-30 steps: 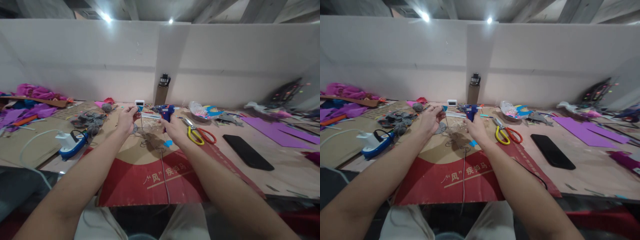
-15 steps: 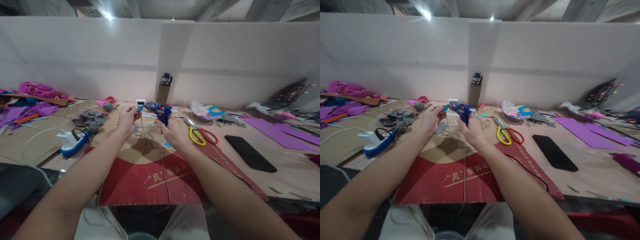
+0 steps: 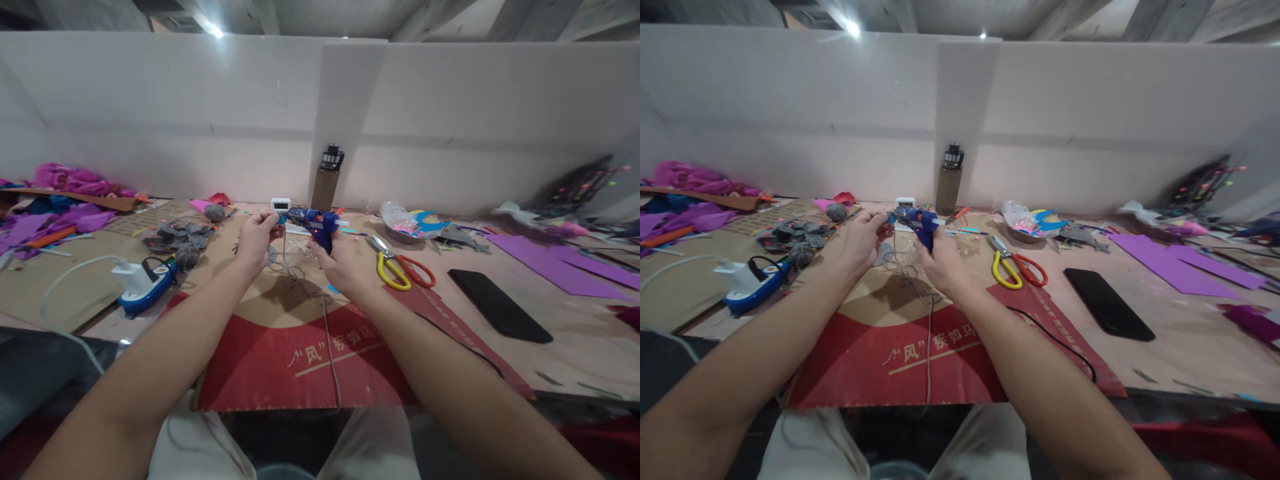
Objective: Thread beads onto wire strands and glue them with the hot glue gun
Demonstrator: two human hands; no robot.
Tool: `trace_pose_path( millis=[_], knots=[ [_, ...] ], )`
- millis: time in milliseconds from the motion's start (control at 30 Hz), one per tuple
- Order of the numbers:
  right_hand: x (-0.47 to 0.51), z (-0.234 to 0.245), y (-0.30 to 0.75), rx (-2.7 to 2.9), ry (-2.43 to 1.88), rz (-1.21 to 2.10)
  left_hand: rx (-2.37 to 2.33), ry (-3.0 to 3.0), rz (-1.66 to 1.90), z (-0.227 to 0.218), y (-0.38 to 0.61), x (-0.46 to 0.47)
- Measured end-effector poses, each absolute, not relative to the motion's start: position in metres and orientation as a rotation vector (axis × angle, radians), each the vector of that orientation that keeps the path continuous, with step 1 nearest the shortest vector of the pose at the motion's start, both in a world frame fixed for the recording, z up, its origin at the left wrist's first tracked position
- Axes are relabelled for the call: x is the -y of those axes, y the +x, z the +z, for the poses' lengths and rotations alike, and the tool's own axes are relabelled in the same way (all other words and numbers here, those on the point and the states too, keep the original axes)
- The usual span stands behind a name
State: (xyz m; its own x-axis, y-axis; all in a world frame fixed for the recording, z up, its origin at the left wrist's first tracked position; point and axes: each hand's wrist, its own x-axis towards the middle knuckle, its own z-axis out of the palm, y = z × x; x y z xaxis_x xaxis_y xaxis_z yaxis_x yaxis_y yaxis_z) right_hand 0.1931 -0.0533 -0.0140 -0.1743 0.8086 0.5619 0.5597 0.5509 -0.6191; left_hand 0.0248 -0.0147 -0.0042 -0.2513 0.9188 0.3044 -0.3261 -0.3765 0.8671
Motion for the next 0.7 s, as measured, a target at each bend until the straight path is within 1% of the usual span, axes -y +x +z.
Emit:
trace_pose_path(
  millis=[700],
  knots=[
    [0.0527, -0.0113, 0.1963, 1.844, -1.146, 0.308, -0.811, 1.02, 1.78, -0.0025, 0.0236, 0.0148]
  ],
)
